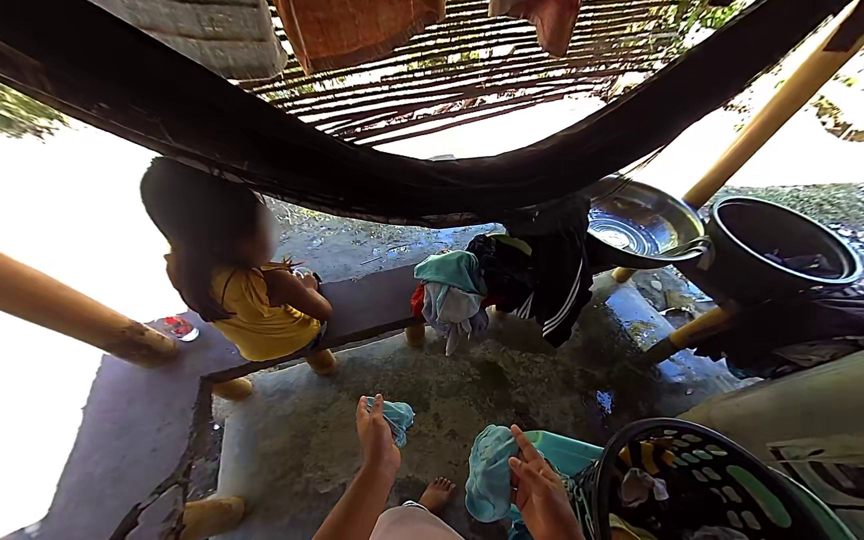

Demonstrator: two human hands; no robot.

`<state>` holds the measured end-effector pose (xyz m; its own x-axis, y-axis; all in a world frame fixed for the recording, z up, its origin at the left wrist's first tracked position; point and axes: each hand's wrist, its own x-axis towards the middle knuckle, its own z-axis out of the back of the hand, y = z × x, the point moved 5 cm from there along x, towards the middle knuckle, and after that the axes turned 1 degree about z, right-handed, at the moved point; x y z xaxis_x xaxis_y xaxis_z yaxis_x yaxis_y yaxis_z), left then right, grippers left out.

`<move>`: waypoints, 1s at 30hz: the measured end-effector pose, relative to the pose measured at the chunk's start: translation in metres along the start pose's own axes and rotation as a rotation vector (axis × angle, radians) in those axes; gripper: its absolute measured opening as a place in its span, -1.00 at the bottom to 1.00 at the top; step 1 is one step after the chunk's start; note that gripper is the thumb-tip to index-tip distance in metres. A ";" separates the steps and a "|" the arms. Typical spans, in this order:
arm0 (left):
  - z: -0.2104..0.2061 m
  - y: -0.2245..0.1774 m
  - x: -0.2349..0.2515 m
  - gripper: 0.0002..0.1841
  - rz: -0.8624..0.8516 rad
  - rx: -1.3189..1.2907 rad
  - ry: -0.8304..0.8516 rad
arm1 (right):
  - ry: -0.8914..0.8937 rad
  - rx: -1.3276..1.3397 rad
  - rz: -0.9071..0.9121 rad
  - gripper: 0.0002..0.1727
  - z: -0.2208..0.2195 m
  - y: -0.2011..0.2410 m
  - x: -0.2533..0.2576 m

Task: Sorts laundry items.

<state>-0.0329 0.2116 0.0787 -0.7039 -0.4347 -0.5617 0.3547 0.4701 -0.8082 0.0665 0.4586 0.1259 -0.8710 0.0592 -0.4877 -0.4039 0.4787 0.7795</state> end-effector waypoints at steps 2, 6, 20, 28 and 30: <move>0.000 0.000 0.000 -0.39 -0.008 0.003 0.001 | 0.000 0.002 -0.003 -0.33 0.000 0.000 0.000; 0.000 -0.001 -0.003 -0.41 -0.021 0.004 0.021 | 0.006 0.004 -0.002 -0.33 0.000 -0.001 -0.001; -0.023 -0.009 -0.021 -0.14 0.096 -0.124 1.070 | 0.227 0.190 0.217 -0.18 0.029 0.028 -0.011; -0.023 0.005 -0.017 -0.11 0.083 -0.014 1.074 | -0.113 0.143 0.498 -0.20 0.144 0.071 -0.042; -0.024 0.008 -0.016 -0.12 0.094 0.003 1.058 | -0.377 0.161 0.350 -0.39 0.182 0.053 -0.038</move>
<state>-0.0337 0.2411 0.0856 -0.8501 0.4936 -0.1834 0.4359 0.4642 -0.7711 0.1297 0.6415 0.1140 -0.7732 0.5356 -0.3395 -0.0335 0.5001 0.8653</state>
